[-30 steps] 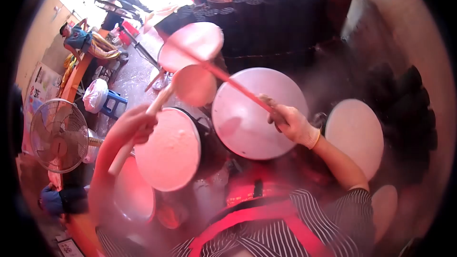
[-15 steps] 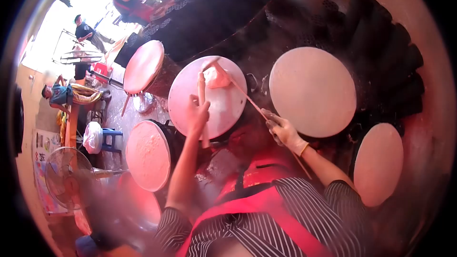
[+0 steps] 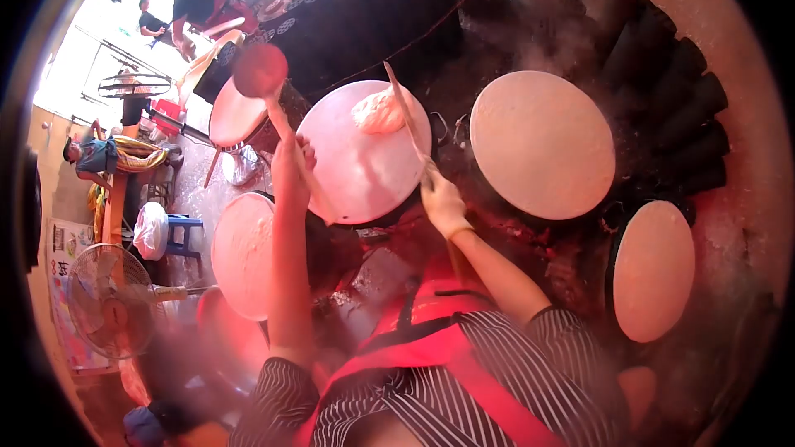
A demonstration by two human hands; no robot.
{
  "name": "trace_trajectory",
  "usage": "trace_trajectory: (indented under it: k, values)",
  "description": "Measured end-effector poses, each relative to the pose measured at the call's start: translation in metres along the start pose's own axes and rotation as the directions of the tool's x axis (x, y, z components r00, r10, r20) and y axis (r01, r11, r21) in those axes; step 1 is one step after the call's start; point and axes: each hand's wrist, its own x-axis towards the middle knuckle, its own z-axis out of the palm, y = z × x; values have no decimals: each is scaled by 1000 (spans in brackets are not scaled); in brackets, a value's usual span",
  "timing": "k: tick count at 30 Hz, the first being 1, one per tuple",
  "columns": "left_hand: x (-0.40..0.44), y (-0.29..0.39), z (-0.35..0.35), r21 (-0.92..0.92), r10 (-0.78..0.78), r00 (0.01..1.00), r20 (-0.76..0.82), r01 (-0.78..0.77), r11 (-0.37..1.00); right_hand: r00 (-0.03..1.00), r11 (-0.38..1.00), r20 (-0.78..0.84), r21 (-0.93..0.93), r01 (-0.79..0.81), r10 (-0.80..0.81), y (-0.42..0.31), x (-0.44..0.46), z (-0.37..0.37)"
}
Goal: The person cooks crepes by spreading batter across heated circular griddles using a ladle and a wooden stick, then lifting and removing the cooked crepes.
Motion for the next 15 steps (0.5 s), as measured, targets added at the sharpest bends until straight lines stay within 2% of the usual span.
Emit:
trace_trajectory:
  k: [1, 2, 3, 4, 5, 6, 7, 8, 10, 11, 12, 13, 15]
  values:
    - [-13, -1, -12, 73, -107, 994, -4, 107, 992, 988, 992, -92, 11, 125, -124, 21, 16, 37]
    - [-27, -4, -25, 144, -212, 977, -16, 212, 967, 997, 991, -61, 122, 53, -46, 18, 26, 51]
    - [-32, -24, -42, 111, -279, 959, -57, 283, 953, 999, 974, -31, 227, -25, 32, 14, 36, 64]
    - [-44, -39, -58, 101, -314, 948, -46, 317, 943, 946, 867, 172, 381, -320, 273, -25, 42, 50]
    - [-62, -53, -69, 106, -321, 943, -87, 330, 938, 801, 664, 397, 453, -595, 447, -51, 44, 41]
    - [-88, -58, -76, 201, -306, 946, -107, 322, 925, 793, 595, 402, 525, -609, 457, -56, 38, 37]
    - [-107, -68, -90, 199, -308, 943, -128, 329, 923, 785, 521, 407, 591, -616, 466, -56, 28, 30]
    - [-129, -72, -102, 100, -370, 918, -140, 385, 918, 777, 442, 414, 651, -617, 475, -54, 15, 25]
    - [-173, -66, -117, -71, -485, 865, -130, 480, 875, 798, 486, 274, 673, -558, 536, -45, -23, 27]
    - [-190, -66, -131, -70, -548, 827, -127, 543, 837, 789, 476, 237, 688, -549, 567, -49, -40, 35]
    - [-203, -66, -138, -108, -548, 823, -150, 537, 836, 777, 466, 200, 702, -539, 597, -56, -51, 46]
    - [-215, -66, -143, -145, -549, 817, -174, 530, 835, 852, 619, 111, 640, -455, 511, -43, -53, 71]
    - [-233, -71, -153, -198, -538, 812, -225, 503, 841, 846, 617, 139, 625, -478, 514, -63, -40, 98]
